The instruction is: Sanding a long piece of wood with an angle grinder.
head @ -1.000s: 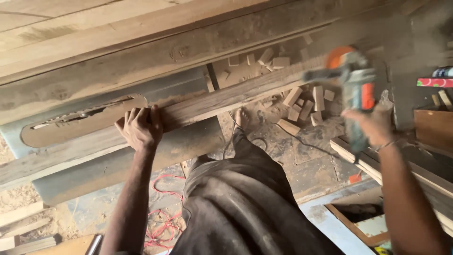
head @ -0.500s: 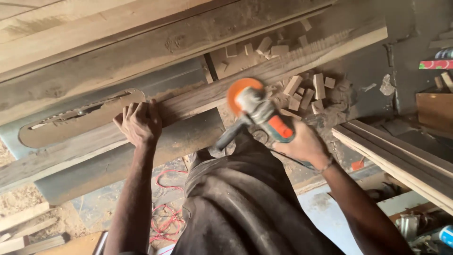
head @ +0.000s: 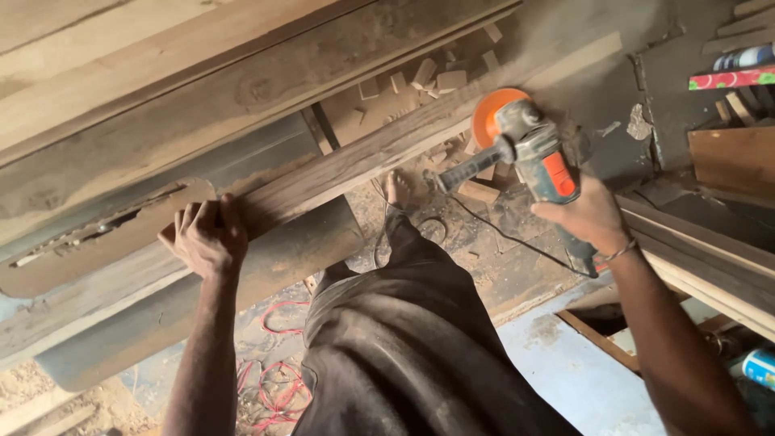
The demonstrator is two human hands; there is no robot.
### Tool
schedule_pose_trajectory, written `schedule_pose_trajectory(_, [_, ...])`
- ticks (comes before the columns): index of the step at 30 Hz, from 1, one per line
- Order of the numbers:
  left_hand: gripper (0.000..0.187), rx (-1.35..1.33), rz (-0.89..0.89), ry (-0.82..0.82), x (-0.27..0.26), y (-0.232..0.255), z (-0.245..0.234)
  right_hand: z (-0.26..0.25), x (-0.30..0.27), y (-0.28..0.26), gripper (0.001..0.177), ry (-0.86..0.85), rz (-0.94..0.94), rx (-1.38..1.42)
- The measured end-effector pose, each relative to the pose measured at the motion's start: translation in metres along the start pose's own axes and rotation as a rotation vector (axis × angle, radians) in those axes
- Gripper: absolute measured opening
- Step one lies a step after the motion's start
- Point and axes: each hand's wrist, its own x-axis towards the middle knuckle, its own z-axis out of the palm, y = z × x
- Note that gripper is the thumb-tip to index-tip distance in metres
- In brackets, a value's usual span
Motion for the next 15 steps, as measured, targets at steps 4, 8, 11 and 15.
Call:
schedule_pose_trajectory(4, [0.039,0.013,0.03,0.019,-0.001,0.002,-0.002,-0.019,0.01,0.02,0.048,-0.003,0.071,-0.033])
schedule_pose_trajectory(8, [0.035,0.01,-0.002,0.007,0.001,0.004,-0.001,-0.034,0.023,0.053,0.044,0.009,0.149,0.079])
schedule_pose_trajectory(11, [0.036,0.008,-0.003,0.01,-0.003,-0.002,0.001,-0.043,0.034,0.076,0.042,0.04,0.231,0.177])
schedule_pose_trajectory(15, [0.039,0.02,0.011,0.038,0.001,0.001,0.002,-0.054,0.054,0.111,0.037,0.121,0.292,0.325])
